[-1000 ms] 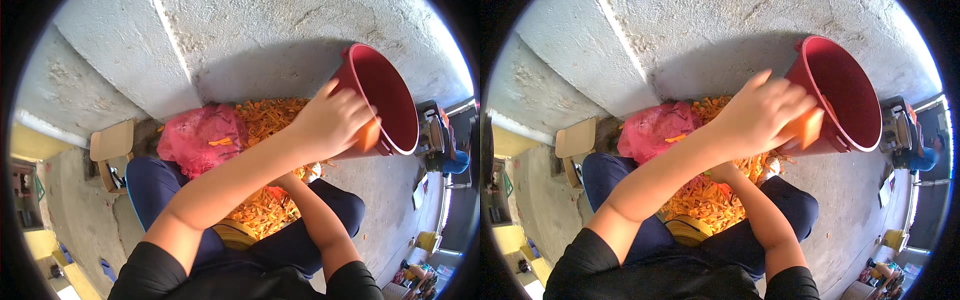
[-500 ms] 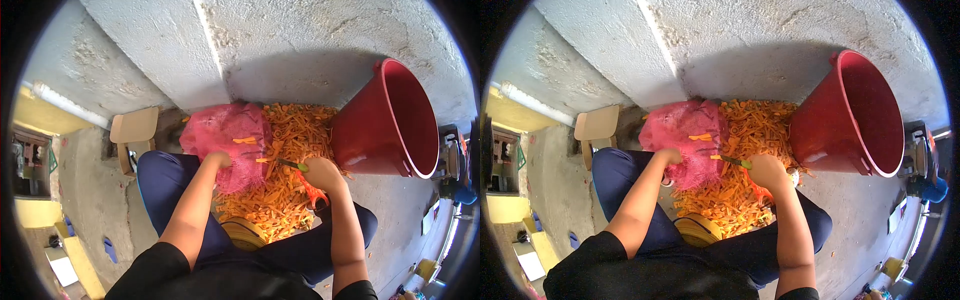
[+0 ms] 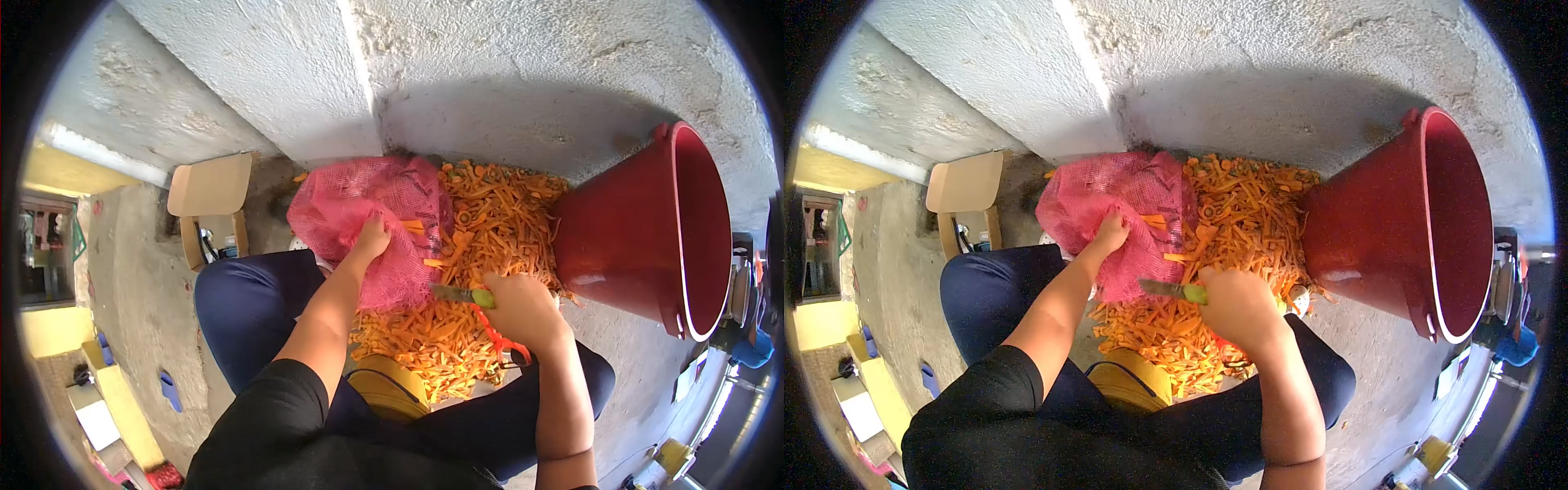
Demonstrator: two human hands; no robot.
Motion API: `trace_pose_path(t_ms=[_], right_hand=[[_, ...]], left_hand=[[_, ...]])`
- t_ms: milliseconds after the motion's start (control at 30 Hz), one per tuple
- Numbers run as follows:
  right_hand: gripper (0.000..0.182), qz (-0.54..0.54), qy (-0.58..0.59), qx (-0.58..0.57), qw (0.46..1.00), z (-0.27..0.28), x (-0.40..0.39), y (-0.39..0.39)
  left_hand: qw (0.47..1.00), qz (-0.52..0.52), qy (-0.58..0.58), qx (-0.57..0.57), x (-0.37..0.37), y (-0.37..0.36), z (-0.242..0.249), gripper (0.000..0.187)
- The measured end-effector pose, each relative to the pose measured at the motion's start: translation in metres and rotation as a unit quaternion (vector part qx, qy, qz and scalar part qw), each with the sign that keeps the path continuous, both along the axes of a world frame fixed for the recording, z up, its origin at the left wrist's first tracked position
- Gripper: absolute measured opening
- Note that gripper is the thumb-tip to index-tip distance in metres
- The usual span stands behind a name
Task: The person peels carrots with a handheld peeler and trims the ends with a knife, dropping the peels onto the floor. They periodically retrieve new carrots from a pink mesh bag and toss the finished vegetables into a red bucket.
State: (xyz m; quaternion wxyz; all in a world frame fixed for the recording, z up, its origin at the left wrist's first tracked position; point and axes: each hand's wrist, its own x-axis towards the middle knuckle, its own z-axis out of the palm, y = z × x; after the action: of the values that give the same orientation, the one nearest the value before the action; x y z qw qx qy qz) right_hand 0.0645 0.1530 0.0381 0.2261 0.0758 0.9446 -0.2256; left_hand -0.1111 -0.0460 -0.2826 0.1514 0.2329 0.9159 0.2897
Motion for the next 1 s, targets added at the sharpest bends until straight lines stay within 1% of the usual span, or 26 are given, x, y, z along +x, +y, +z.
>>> trace_pose_path(t_ms=[100, 200, 267, 300, 367, 400, 467, 500, 533, 567, 600, 633, 667, 700, 800, 833, 867, 900, 933, 967, 1000], right_hand=[[0.015, 0.024, -0.015, -0.007, 1.000, -0.004, -0.012, -0.002], [0.015, 0.027, -0.025, -0.021, 0.999, -0.004, -0.022, -0.003], [0.014, 0.030, -0.019, -0.024, 0.999, -0.006, -0.027, -0.002], [0.014, 0.033, -0.023, -0.024, 0.999, -0.006, -0.030, -0.002], [0.014, 0.039, -0.032, -0.022, 0.998, -0.006, -0.034, -0.001], [0.014, 0.039, -0.031, -0.024, 0.998, -0.007, -0.036, -0.001], [0.014, 0.039, -0.025, -0.028, 0.999, -0.009, -0.040, -0.001], [0.014, 0.039, -0.027, -0.028, 0.998, -0.011, -0.040, -0.001], [0.014, 0.039, -0.029, -0.028, 0.998, -0.013, -0.041, -0.001], [0.013, 0.040, -0.031, -0.026, 0.998, -0.014, -0.041, 0.000], [0.014, 0.042, -0.031, -0.028, 0.998, -0.014, -0.041, 0.001], [0.014, 0.044, -0.031, -0.030, 0.998, -0.014, -0.041, 0.001], [0.014, 0.047, -0.032, -0.031, 0.998, -0.013, -0.041, 0.001], [0.014, 0.045, -0.027, -0.031, 0.998, -0.013, -0.041, 0.001], [0.014, 0.042, -0.016, -0.029, 0.999, -0.013, -0.040, 0.000], [0.014, 0.040, -0.014, -0.027, 0.999, -0.012, -0.040, -0.001], [0.014, 0.038, -0.011, -0.025, 0.999, -0.012, -0.040, -0.001], [0.013, 0.040, -0.006, -0.029, 0.999, -0.012, -0.039, -0.001], [0.013, 0.043, 0.000, -0.032, 0.999, -0.013, -0.039, -0.001], [0.013, 0.045, 0.006, -0.035, 0.998, -0.015, -0.038, 0.000], [0.013, 0.045, 0.009, -0.032, 0.998, -0.016, -0.038, 0.001]], left_hand=[[0.982, 0.029, 0.184, 0.016, -0.005, 0.011, -0.011, 0.038], [0.981, -0.007, 0.084, -0.174, -0.003, 0.004, 0.016, 0.035], [0.956, 0.013, 0.023, -0.293, -0.001, -0.020, -0.001, 0.038], [0.936, 0.022, -0.008, -0.350, -0.001, -0.035, -0.007, 0.040], [0.895, 0.008, -0.149, -0.421, 0.002, -0.061, -0.007, 0.038], [0.863, -0.034, -0.142, -0.484, 0.006, -0.070, -0.012, 0.035], [0.782, -0.119, -0.124, -0.599, 0.012, -0.082, -0.024, 0.032], [0.790, -0.131, -0.149, -0.580, 0.010, -0.071, -0.007, 0.032], [0.798, -0.142, -0.174, -0.558, 0.007, -0.046, 0.025, 0.033], [0.806, -0.153, -0.200, -0.536, 0.004, -0.026, 0.041, 0.033], [0.821, -0.160, -0.174, -0.519, 0.002, -0.017, 0.026, 0.034], [0.836, -0.165, -0.147, -0.502, 0.000, -0.013, -0.004, 0.034], [0.893, -0.130, -0.077, -0.425, 0.001, -0.023, -0.078, 0.034], [0.936, -0.091, -0.007, -0.340, 0.001, -0.033, -0.135, 0.034], [0.890, -0.129, -0.041, -0.436, -0.007, -0.038, -0.140, 0.035], [0.871, -0.143, -0.051, -0.467, -0.011, -0.035, -0.123, 0.035], [0.854, -0.155, -0.106, -0.486, -0.016, -0.030, -0.105, 0.033], [0.833, -0.129, -0.242, -0.480, -0.016, -0.017, -0.052, 0.031], [0.790, -0.086, -0.385, -0.470, -0.017, -0.007, -0.007, 0.029], [0.742, -0.046, -0.484, -0.461, -0.018, -0.009, 0.019, 0.028], [0.702, -0.014, -0.552, -0.451, -0.018, -0.012, 0.037, 0.027]])
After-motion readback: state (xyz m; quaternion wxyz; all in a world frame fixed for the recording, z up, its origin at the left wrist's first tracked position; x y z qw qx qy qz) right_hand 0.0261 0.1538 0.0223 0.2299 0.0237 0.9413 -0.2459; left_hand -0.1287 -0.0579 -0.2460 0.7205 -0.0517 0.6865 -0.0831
